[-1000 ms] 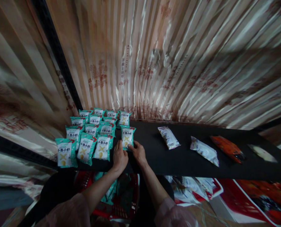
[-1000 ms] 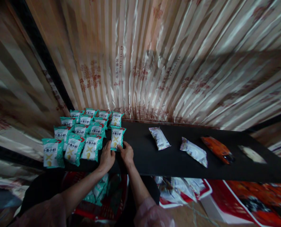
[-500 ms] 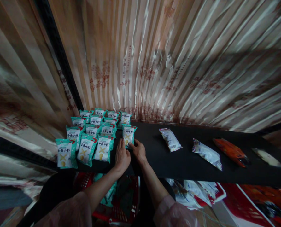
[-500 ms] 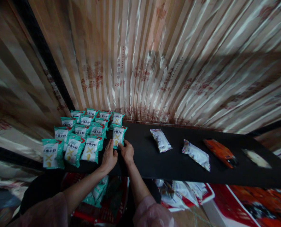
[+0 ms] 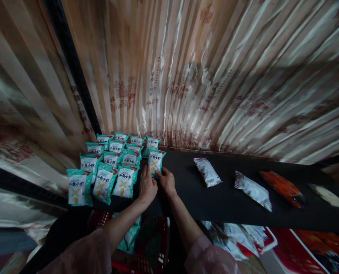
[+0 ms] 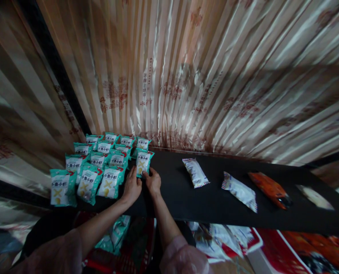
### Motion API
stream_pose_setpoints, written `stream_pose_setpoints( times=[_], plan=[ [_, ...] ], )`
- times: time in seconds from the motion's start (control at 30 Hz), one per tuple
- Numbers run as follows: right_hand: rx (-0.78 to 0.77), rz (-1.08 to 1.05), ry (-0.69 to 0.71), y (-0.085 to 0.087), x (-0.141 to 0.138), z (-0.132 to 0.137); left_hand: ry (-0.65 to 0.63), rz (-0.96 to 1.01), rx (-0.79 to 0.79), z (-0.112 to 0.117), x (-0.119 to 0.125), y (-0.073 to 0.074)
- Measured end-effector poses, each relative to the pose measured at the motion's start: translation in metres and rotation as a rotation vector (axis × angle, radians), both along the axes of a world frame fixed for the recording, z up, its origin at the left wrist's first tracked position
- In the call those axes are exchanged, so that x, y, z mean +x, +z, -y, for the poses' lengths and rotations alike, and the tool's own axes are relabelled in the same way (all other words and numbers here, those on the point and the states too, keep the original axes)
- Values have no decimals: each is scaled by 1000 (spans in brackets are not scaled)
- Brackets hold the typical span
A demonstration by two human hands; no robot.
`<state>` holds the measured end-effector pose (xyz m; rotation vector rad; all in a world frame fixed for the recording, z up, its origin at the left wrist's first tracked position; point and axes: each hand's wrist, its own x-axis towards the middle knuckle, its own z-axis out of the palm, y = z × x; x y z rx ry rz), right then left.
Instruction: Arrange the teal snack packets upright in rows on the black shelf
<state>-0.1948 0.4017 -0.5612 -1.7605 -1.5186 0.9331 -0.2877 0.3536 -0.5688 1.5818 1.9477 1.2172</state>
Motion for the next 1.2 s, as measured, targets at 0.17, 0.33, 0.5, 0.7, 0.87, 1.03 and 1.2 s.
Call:
stream_pose_setpoints(
  times=[0.17,0.33,0.5,0.7,0.87,1.03,1.2],
  plan=[
    [30,-42,-9,0,-2,-7,-1,-24,-21,-9,0,3],
    [51,-61,1,-1,-6,-15,1,-4,14,-16,-2,4],
    [71,-68,13,-3,-11,-22,17,-31,3,-24,-6,3],
    [64,-39,20,-2,-17,-26,52,-49,13,-27,-6,1],
    [47,10,49,2,-19,-27,48,-53,0,-25,-7,2],
    [65,41,35,2,-23,-27,44,-59,-29,-22,-7,5],
    [107,78,33,-5,-24,-29,31,-64,-4,-19,-8,3]
  ],
)
